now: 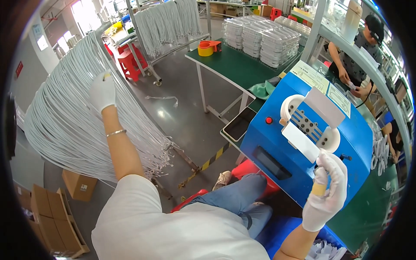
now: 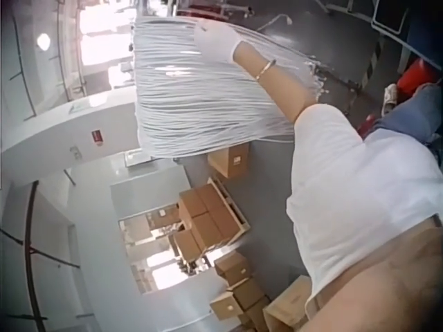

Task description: Processing and assembling white cables using a factory machine and connectors.

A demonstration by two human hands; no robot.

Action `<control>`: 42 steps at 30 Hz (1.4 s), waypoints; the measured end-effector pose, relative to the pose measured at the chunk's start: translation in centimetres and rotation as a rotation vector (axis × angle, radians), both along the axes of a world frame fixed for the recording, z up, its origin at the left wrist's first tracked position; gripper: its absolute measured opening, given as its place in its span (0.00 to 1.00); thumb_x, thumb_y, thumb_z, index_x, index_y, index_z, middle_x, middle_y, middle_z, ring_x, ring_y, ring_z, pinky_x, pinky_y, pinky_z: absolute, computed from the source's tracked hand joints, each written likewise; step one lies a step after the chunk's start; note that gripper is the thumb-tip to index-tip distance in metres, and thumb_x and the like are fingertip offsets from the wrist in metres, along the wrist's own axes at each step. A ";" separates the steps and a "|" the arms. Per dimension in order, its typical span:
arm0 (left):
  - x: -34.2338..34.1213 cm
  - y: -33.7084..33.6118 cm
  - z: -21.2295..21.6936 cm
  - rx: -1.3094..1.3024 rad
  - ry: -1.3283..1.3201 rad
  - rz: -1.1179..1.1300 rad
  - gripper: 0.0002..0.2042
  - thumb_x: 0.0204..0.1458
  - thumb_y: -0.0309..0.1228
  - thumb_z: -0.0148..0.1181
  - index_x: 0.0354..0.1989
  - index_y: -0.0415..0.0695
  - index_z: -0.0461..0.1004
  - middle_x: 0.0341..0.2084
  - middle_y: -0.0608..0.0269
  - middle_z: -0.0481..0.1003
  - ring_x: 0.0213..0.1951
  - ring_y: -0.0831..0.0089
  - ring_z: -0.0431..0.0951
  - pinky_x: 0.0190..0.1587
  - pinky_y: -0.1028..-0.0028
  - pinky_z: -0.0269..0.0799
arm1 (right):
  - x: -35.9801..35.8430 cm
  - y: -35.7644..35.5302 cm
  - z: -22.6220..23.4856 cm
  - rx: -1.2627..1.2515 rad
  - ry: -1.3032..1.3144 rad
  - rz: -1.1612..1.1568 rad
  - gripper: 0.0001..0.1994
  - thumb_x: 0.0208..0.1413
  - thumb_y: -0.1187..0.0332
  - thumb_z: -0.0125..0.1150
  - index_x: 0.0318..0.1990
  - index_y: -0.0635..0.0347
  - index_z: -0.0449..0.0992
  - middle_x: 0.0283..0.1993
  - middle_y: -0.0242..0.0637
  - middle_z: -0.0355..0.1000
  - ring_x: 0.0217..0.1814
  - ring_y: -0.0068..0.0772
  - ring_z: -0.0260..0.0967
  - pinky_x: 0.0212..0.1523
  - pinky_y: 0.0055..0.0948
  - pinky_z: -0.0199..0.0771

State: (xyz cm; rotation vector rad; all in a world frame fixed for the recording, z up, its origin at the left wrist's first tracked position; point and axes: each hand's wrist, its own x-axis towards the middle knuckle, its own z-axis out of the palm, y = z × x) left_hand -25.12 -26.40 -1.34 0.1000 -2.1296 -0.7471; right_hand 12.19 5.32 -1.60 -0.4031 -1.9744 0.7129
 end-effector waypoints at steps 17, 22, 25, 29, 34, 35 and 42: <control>19.3 18.6 -2.3 0.888 -0.627 -1.949 0.24 0.36 0.39 0.72 0.37 0.32 0.73 0.20 0.63 0.72 0.19 0.81 0.69 0.22 0.83 0.63 | 3.4 1.2 -1.7 -0.901 -0.135 0.540 0.18 0.59 0.63 0.52 0.48 0.71 0.73 0.16 0.26 0.63 0.13 0.12 0.52 0.13 0.14 0.48; 15.2 18.1 -3.5 0.185 -0.799 -2.552 0.15 0.43 0.31 0.68 0.36 0.34 0.75 0.21 0.62 0.74 0.21 0.78 0.73 0.25 0.79 0.69 | 9.3 0.9 -7.1 -0.908 -0.044 0.504 0.23 0.60 0.57 0.52 0.49 0.72 0.71 0.17 0.29 0.65 0.15 0.15 0.56 0.16 0.16 0.54; 23.1 20.2 -8.5 -0.221 -1.036 -2.609 0.24 0.44 0.39 0.67 0.46 0.35 0.72 0.21 0.66 0.73 0.24 0.77 0.72 0.29 0.78 0.69 | 9.6 -1.4 -5.5 -0.851 -0.524 0.636 0.18 0.60 0.59 0.53 0.46 0.66 0.76 0.25 0.32 0.70 0.25 0.22 0.65 0.31 0.25 0.68; 25.7 19.6 -12.8 1.382 -1.594 -2.068 0.21 0.55 0.43 0.54 0.52 0.43 0.69 0.16 0.75 0.62 0.17 0.85 0.62 0.19 0.82 0.61 | 10.9 -1.2 -6.2 -0.762 -0.611 0.739 0.12 0.57 0.67 0.54 0.42 0.66 0.78 0.30 0.40 0.74 0.30 0.28 0.69 0.33 0.26 0.70; 17.7 15.4 -17.2 1.851 -1.160 -1.679 0.22 0.62 0.50 0.39 0.18 0.50 0.61 0.05 0.73 0.52 0.06 0.83 0.48 0.09 0.79 0.46 | 18.7 0.7 -10.6 -1.067 0.357 0.531 0.22 0.57 0.64 0.54 0.51 0.77 0.67 0.15 0.35 0.65 0.08 0.22 0.54 0.09 0.21 0.59; 17.6 14.3 -17.9 1.737 -1.164 -1.692 0.22 0.62 0.49 0.39 0.18 0.50 0.61 0.05 0.72 0.52 0.06 0.83 0.49 0.09 0.79 0.46 | 18.1 0.3 -10.4 -1.071 0.498 0.512 0.24 0.59 0.66 0.51 0.56 0.78 0.62 0.13 0.33 0.62 0.07 0.21 0.52 0.07 0.20 0.57; 22.1 15.5 -11.9 0.969 -1.000 -2.040 0.18 0.59 0.44 0.50 0.24 0.43 0.67 0.14 0.69 0.65 0.13 0.85 0.61 0.15 0.83 0.56 | 9.9 -1.5 -4.3 0.120 -0.286 -0.312 0.22 0.58 0.64 0.51 0.57 0.68 0.66 0.58 0.49 0.65 0.62 0.41 0.61 0.64 0.34 0.54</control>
